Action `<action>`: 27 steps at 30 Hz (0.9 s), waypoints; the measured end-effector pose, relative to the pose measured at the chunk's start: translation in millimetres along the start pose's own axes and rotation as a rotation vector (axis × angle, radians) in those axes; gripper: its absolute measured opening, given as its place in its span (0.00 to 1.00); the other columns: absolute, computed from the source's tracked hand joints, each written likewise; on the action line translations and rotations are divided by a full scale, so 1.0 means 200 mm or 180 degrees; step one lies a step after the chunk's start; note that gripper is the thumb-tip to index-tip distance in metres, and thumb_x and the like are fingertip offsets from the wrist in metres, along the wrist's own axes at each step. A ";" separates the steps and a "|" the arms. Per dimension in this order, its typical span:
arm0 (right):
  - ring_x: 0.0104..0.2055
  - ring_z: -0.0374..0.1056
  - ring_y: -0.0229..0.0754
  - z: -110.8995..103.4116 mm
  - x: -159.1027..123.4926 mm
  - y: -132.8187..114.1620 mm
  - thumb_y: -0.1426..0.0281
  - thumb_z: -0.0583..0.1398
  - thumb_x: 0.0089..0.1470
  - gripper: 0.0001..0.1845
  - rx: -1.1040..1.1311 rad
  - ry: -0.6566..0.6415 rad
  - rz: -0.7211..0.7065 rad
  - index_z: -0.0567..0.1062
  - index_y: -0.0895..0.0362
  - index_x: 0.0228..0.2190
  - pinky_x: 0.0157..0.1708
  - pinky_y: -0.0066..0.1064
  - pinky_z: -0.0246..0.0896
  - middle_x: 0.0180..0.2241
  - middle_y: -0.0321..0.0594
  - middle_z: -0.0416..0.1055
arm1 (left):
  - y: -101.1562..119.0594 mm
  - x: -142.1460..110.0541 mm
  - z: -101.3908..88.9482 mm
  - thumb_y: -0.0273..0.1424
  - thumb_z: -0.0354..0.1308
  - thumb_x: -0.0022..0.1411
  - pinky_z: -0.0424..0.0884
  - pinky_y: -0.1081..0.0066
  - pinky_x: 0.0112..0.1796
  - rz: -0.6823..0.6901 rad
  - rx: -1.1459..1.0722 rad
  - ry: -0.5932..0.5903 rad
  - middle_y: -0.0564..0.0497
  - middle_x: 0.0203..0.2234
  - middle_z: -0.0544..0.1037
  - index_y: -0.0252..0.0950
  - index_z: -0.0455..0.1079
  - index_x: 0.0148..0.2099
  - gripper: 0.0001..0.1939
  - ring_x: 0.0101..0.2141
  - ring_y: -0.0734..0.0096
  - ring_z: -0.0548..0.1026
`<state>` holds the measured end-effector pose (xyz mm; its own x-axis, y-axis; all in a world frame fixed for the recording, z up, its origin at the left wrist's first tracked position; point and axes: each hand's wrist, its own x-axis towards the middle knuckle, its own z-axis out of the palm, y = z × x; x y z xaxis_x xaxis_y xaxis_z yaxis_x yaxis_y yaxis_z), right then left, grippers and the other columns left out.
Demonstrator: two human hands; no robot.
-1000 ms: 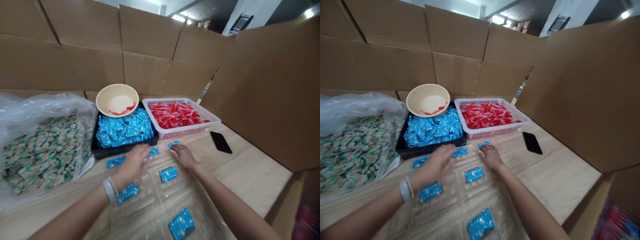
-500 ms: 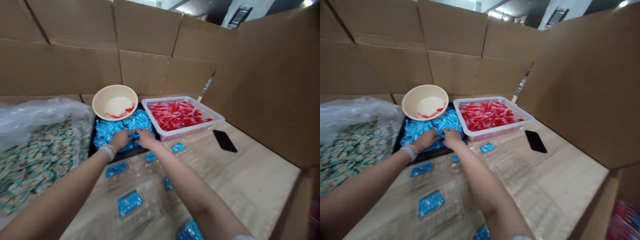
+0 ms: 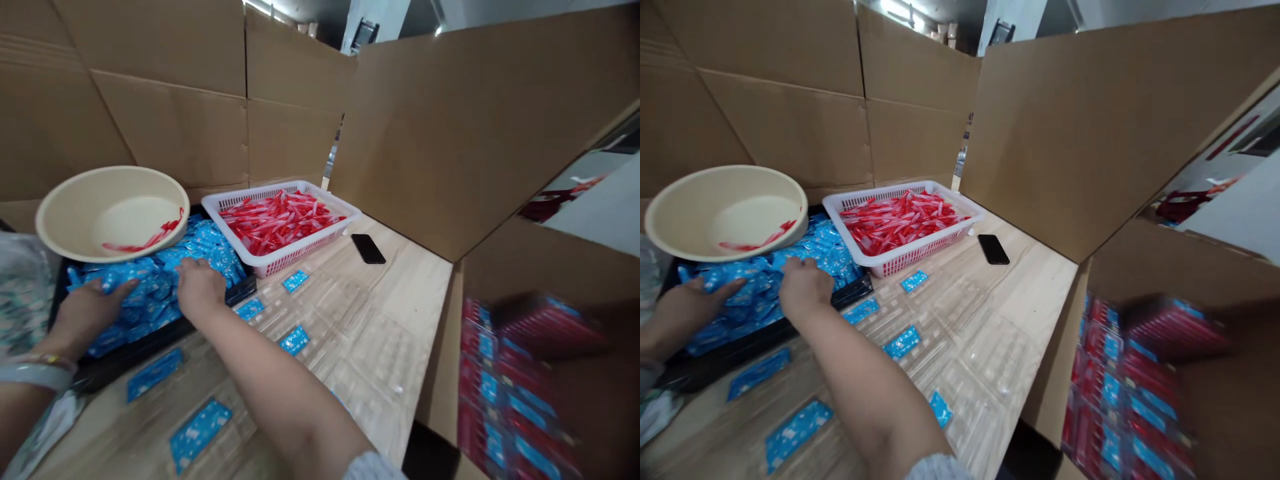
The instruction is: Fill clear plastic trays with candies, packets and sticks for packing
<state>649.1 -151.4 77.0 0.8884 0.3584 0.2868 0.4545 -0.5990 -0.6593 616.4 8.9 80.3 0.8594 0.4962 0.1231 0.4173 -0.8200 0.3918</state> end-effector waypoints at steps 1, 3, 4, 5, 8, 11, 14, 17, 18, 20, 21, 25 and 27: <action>0.38 0.64 0.43 -0.04 -0.01 0.02 0.68 0.46 0.55 0.15 0.0216 0.0075 0.0166 0.65 0.57 0.42 0.34 0.33 0.59 0.40 0.44 0.67 | -0.01 0.00 -0.01 0.48 0.40 0.49 0.66 0.52 0.29 -0.0147 -0.0088 -0.0106 0.45 0.19 0.72 0.38 0.57 0.28 0.18 0.31 0.46 0.72; 0.38 0.63 0.42 -0.18 -0.09 0.11 0.70 0.48 0.53 0.16 0.0672 0.0251 0.0438 0.64 0.59 0.43 0.34 0.31 0.59 0.39 0.44 0.67 | 0.01 -0.03 -0.04 0.44 0.37 0.52 0.67 0.59 0.28 -0.0512 -0.0345 -0.0224 0.51 0.15 0.69 0.38 0.58 0.28 0.16 0.26 0.55 0.72; 0.37 0.64 0.40 -0.29 -0.15 0.19 0.71 0.50 0.51 0.16 0.0908 0.0265 0.0554 0.64 0.59 0.43 0.32 0.30 0.59 0.38 0.43 0.68 | 0.04 -0.07 -0.06 0.42 0.36 0.53 0.67 0.61 0.28 -0.0499 -0.0483 -0.0239 0.54 0.15 0.68 0.37 0.59 0.30 0.16 0.24 0.60 0.72; 0.34 0.64 0.39 -0.43 -0.22 0.28 0.71 0.52 0.49 0.15 0.1125 0.0257 0.0597 0.65 0.58 0.41 0.29 0.28 0.59 0.35 0.40 0.68 | 0.09 -0.12 -0.08 0.41 0.37 0.54 0.67 0.62 0.28 -0.0413 -0.0605 -0.0210 0.56 0.16 0.68 0.36 0.61 0.32 0.17 0.23 0.64 0.71; 0.24 0.61 0.34 -0.89 -0.50 0.63 0.67 0.54 0.46 0.10 0.1437 0.0247 0.0876 0.67 0.56 0.33 0.19 0.23 0.54 0.26 0.34 0.66 | 0.32 -0.34 -0.05 0.45 0.46 0.50 0.67 0.62 0.34 0.0186 -0.1040 -0.0180 0.56 0.28 0.73 0.36 0.63 0.41 0.21 0.28 0.66 0.72; 0.21 0.57 0.33 -1.24 -0.77 0.93 0.70 0.55 0.44 0.06 0.0819 0.0182 0.1189 0.70 0.57 0.27 0.18 0.23 0.51 0.21 0.32 0.63 | 0.67 -0.56 0.15 0.40 0.49 0.51 0.65 0.66 0.41 0.1302 -0.1859 -0.0866 0.52 0.37 0.74 0.36 0.66 0.40 0.17 0.38 0.64 0.70; 0.24 0.60 0.35 -1.35 -0.95 1.10 0.76 0.52 0.42 0.08 0.0309 -0.0490 0.1055 0.71 0.57 0.22 0.25 0.27 0.56 0.21 0.33 0.65 | 1.04 -0.68 0.45 0.31 0.46 0.56 0.65 0.70 0.41 0.1605 -0.2249 -0.1172 0.47 0.38 0.74 0.33 0.67 0.41 0.13 0.39 0.68 0.70; 0.28 0.62 0.37 -1.29 -1.01 1.15 0.80 0.50 0.42 0.13 -0.0005 -0.0955 0.0790 0.72 0.56 0.22 0.30 0.29 0.58 0.25 0.35 0.66 | 1.31 -0.72 0.72 0.27 0.46 0.57 0.64 0.72 0.36 0.1598 -0.1812 -0.1101 0.46 0.33 0.75 0.33 0.63 0.46 0.15 0.34 0.69 0.71; 0.29 0.62 0.37 -1.25 -1.02 1.16 0.80 0.50 0.42 0.13 -0.0103 -0.1017 0.0675 0.72 0.56 0.23 0.31 0.29 0.59 0.26 0.36 0.66 | 1.36 -0.72 0.78 0.27 0.45 0.57 0.64 0.71 0.35 0.1598 -0.1593 -0.1046 0.46 0.31 0.75 0.34 0.63 0.47 0.15 0.33 0.68 0.71; 0.30 0.62 0.37 -1.19 -1.02 1.17 0.80 0.50 0.44 0.13 -0.0286 -0.1029 0.0452 0.71 0.56 0.24 0.33 0.30 0.60 0.27 0.37 0.65 | 1.44 -0.74 0.87 0.27 0.45 0.57 0.63 0.68 0.36 0.1613 -0.1275 -0.0963 0.46 0.28 0.74 0.35 0.65 0.44 0.13 0.34 0.65 0.71; 0.31 0.62 0.38 -1.17 -1.02 1.17 0.79 0.50 0.46 0.12 -0.0384 -0.0967 0.0356 0.71 0.56 0.26 0.34 0.30 0.60 0.27 0.38 0.65 | 1.46 -0.75 0.90 0.27 0.45 0.57 0.62 0.66 0.38 0.1623 -0.1204 -0.0940 0.45 0.29 0.74 0.35 0.66 0.42 0.12 0.36 0.64 0.70; 0.39 0.61 0.44 -1.14 -1.07 1.18 0.71 0.53 0.50 0.10 -0.1089 -0.0173 0.0122 0.69 0.57 0.36 0.39 0.37 0.59 0.37 0.46 0.65 | 1.46 -0.81 0.92 0.26 0.44 0.57 0.56 0.61 0.44 0.1688 -0.1036 -0.0777 0.41 0.42 0.69 0.35 0.66 0.42 0.12 0.46 0.59 0.63; 0.42 0.61 0.46 -1.14 -1.13 1.16 0.68 0.52 0.51 0.12 -0.1423 0.0142 0.0024 0.69 0.57 0.38 0.41 0.39 0.58 0.39 0.48 0.65 | 1.43 -0.83 0.91 0.27 0.42 0.59 0.54 0.62 0.47 0.1982 -0.0964 -0.0716 0.43 0.49 0.65 0.36 0.63 0.47 0.15 0.50 0.61 0.59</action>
<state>569.2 -535.1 17.5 0.8892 0.3276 0.3193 0.4226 -0.8555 -0.2992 646.5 -360.7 6.9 0.9644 -0.1342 0.2278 -0.2411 -0.8000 0.5494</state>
